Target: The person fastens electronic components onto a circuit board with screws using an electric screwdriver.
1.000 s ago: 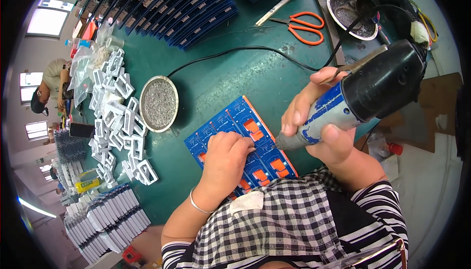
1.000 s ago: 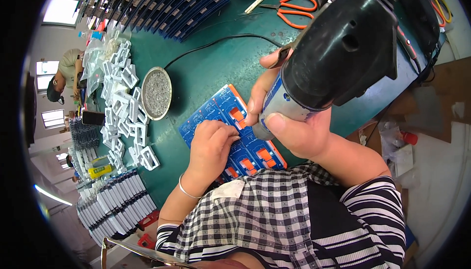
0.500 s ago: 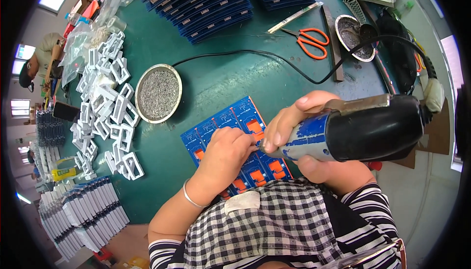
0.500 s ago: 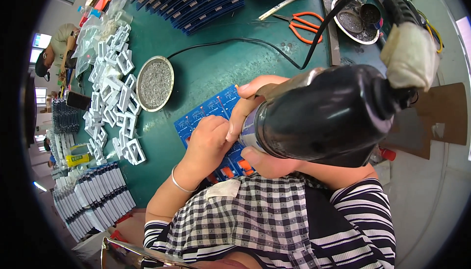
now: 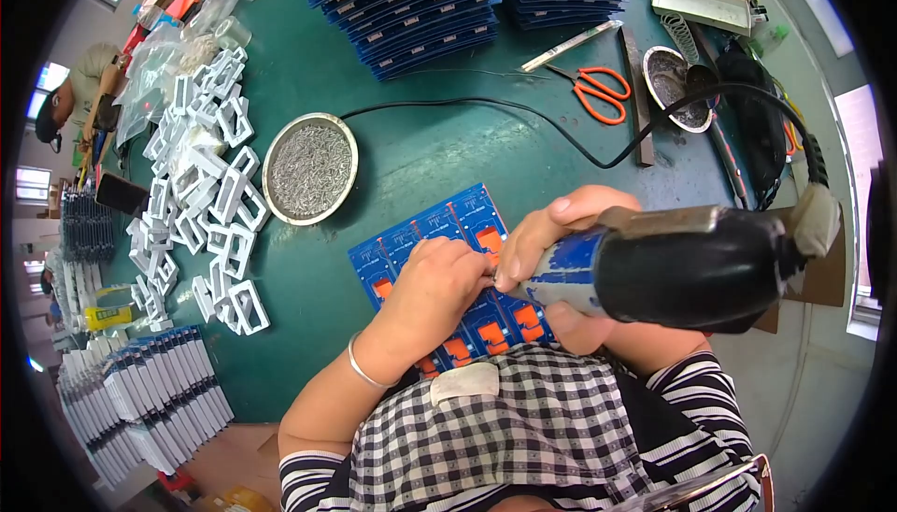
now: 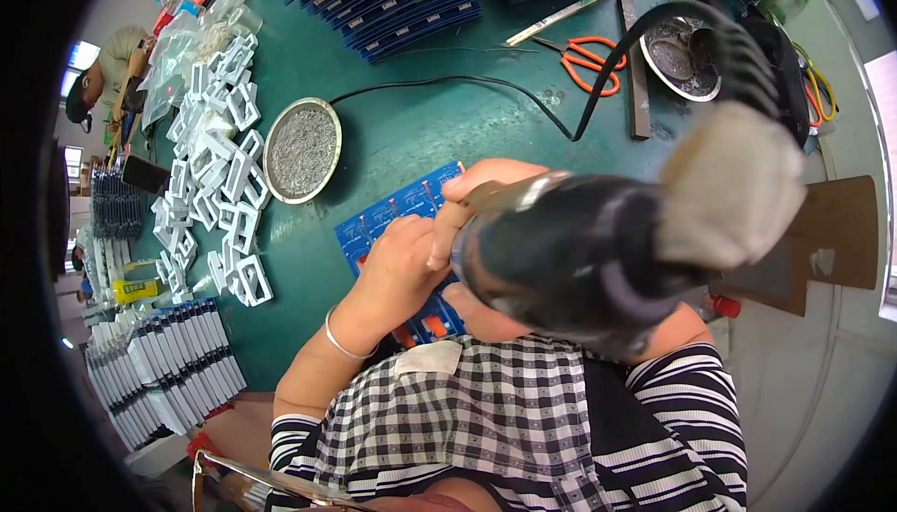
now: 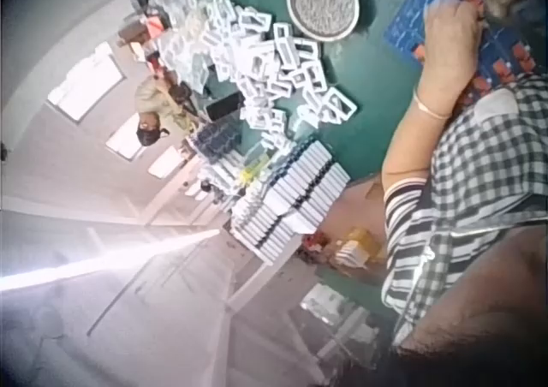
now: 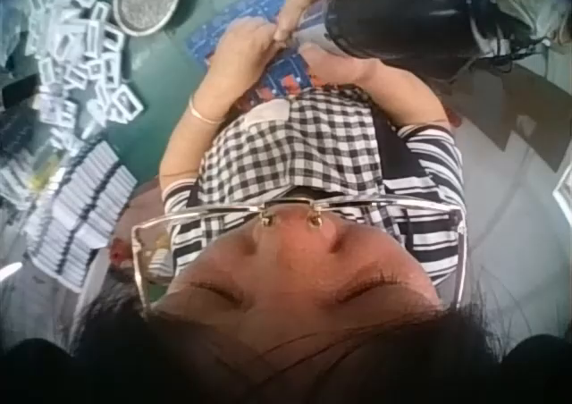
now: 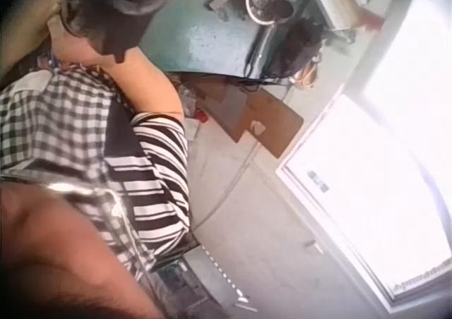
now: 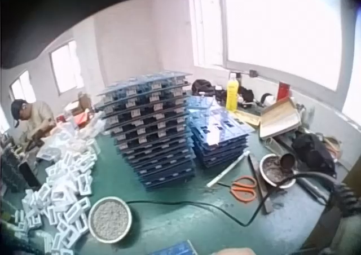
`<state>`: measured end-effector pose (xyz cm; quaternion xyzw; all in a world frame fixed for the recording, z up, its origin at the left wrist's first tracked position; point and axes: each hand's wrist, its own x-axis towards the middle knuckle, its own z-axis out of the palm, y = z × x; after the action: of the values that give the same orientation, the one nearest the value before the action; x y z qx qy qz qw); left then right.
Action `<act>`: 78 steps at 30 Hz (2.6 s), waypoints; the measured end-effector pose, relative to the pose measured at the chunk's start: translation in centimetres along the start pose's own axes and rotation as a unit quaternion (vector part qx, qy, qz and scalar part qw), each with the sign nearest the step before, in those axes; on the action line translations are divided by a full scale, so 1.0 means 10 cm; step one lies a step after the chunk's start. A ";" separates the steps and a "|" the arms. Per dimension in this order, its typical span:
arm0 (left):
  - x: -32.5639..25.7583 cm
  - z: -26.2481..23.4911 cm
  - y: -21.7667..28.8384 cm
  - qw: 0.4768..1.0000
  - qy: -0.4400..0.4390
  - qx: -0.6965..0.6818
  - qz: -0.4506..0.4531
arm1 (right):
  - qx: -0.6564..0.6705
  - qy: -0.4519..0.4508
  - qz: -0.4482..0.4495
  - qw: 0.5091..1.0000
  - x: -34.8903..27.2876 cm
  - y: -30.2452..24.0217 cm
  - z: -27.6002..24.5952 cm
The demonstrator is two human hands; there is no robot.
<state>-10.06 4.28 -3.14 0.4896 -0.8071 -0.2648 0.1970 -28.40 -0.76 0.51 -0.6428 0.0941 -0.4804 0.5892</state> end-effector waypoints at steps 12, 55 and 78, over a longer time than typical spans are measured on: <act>-0.35 -0.21 -0.13 0.959 0.176 -0.194 -0.107 | -0.131 0.003 -0.007 0.991 -0.01 0.19 0.25; -0.11 0.08 -0.09 0.994 0.084 0.049 0.052 | 0.011 0.000 0.014 1.000 0.02 -0.05 0.02; -0.04 -0.78 -0.52 0.971 0.225 0.070 -0.033 | -0.047 0.022 0.039 0.998 0.10 0.02 0.42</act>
<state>-1.81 0.84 -0.30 0.5758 -0.7419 -0.0975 0.3295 -24.75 1.27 1.49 -0.6553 0.1546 -0.4656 0.5744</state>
